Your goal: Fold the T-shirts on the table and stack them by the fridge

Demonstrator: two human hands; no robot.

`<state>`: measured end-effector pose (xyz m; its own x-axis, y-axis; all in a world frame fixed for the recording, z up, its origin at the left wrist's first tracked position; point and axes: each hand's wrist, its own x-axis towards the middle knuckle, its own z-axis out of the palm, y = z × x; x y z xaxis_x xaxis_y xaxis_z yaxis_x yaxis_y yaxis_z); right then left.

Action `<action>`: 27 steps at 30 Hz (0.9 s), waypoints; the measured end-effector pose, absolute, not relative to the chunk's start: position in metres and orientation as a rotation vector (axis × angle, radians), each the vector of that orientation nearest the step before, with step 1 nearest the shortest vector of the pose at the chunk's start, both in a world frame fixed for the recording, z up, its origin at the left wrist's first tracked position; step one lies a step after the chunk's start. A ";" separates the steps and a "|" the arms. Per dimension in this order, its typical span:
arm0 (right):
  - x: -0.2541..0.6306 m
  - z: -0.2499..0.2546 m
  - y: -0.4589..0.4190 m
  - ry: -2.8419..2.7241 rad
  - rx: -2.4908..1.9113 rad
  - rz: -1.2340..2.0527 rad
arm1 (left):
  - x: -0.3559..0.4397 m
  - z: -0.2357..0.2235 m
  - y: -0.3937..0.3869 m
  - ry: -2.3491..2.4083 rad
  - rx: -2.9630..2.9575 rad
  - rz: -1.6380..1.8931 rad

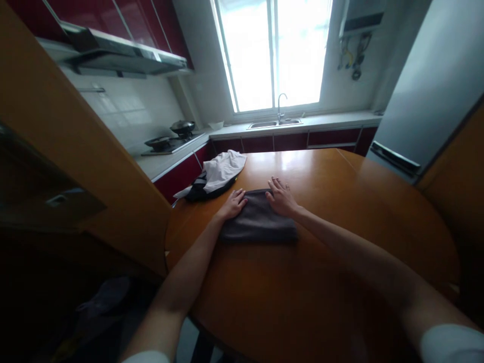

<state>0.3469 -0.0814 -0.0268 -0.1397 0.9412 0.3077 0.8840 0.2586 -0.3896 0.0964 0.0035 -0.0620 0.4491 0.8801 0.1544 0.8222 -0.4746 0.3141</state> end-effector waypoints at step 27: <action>0.422 -0.025 -0.087 -1.699 -2.008 1.042 | 0.049 0.009 -0.026 1.566 1.547 0.178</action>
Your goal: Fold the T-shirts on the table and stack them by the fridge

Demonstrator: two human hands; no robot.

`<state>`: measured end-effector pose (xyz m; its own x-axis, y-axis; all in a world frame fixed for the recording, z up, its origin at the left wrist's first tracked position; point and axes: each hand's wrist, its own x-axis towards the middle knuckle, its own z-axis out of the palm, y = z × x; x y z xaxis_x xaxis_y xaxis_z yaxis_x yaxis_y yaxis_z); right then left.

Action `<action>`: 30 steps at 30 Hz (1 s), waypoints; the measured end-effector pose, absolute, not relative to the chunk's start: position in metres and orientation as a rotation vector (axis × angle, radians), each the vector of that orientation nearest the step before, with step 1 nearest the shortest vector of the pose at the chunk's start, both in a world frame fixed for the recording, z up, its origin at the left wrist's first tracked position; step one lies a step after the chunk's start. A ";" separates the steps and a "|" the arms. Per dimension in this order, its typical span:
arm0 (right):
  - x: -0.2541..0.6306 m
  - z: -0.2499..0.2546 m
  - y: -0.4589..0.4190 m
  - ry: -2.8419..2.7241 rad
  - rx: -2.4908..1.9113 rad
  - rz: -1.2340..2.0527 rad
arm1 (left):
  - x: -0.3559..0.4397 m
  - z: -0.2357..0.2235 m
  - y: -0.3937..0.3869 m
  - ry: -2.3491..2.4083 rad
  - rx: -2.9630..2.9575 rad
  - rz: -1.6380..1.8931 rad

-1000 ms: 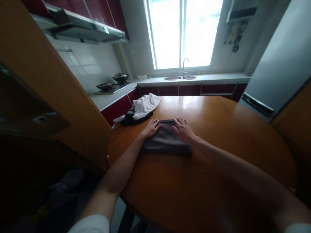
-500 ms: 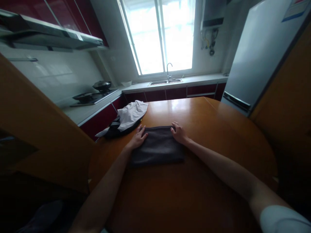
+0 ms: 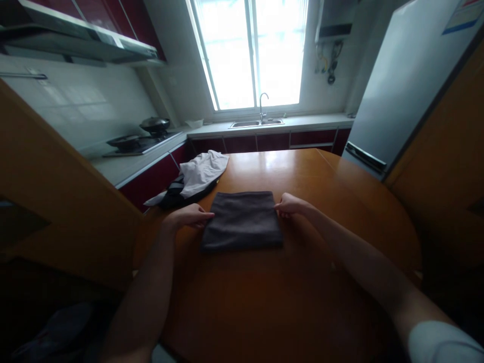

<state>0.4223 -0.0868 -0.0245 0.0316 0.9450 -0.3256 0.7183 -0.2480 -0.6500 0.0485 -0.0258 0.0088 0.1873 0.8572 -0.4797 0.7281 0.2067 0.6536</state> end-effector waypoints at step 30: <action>0.651 -0.033 -0.066 -1.625 -2.003 0.903 | 0.266 -0.019 0.029 1.231 1.653 0.181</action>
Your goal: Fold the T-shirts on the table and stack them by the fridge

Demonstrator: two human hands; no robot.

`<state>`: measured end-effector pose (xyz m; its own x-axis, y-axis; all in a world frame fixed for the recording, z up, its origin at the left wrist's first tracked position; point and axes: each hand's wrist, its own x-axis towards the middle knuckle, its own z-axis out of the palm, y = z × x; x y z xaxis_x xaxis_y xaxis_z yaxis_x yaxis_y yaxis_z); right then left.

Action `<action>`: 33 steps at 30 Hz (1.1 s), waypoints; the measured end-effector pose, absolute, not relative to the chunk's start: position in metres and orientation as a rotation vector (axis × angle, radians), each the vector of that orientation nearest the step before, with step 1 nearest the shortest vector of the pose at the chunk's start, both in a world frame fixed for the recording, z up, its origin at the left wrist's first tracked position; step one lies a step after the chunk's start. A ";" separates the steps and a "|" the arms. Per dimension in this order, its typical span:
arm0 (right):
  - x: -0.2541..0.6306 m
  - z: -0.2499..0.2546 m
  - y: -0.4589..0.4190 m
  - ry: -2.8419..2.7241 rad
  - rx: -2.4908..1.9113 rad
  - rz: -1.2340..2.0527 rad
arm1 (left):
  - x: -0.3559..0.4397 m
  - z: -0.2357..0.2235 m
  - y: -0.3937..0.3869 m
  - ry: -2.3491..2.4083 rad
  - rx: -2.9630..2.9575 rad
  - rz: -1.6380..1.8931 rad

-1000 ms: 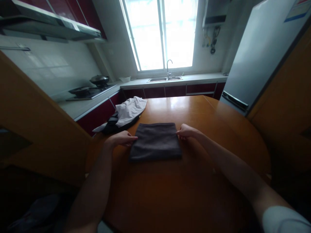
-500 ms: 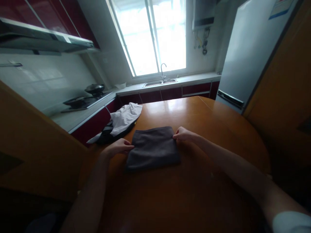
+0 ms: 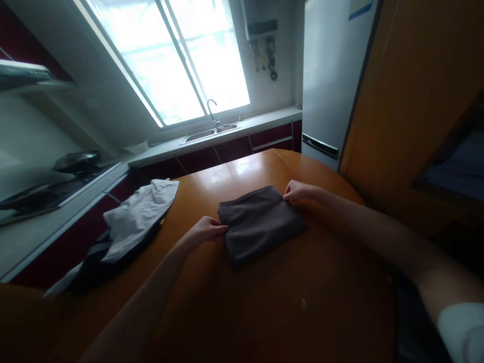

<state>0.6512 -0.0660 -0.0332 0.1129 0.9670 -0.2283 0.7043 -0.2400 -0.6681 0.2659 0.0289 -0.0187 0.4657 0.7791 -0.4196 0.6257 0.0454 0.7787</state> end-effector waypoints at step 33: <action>0.668 -0.047 -0.034 -1.612 -2.225 0.187 | 0.469 -0.057 0.077 0.968 1.535 0.755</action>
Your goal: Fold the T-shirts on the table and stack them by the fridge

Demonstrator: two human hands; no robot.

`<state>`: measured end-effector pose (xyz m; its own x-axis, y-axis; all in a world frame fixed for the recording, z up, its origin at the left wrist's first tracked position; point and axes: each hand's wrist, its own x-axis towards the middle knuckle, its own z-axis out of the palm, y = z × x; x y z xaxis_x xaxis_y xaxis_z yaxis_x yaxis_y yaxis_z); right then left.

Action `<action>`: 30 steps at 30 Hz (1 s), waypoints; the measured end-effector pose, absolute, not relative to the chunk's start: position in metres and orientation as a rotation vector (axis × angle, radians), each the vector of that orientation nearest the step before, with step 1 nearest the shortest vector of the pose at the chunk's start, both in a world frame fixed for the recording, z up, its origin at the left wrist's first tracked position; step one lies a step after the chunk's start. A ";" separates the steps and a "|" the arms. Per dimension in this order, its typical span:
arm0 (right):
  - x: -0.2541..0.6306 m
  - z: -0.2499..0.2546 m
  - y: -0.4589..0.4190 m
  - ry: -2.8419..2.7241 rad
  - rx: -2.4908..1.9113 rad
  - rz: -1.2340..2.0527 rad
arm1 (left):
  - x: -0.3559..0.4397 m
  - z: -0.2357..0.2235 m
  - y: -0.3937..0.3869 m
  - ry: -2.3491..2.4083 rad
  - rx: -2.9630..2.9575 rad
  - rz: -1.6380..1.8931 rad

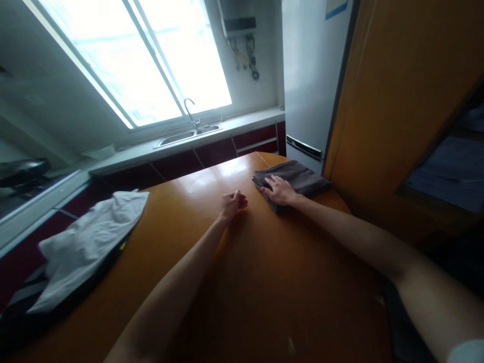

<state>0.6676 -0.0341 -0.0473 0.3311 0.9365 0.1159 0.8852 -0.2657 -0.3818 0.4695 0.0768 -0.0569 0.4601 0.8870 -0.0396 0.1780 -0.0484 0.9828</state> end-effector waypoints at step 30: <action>0.676 -0.038 0.046 -1.484 -2.482 0.041 | 0.374 -0.080 0.064 0.788 1.752 0.864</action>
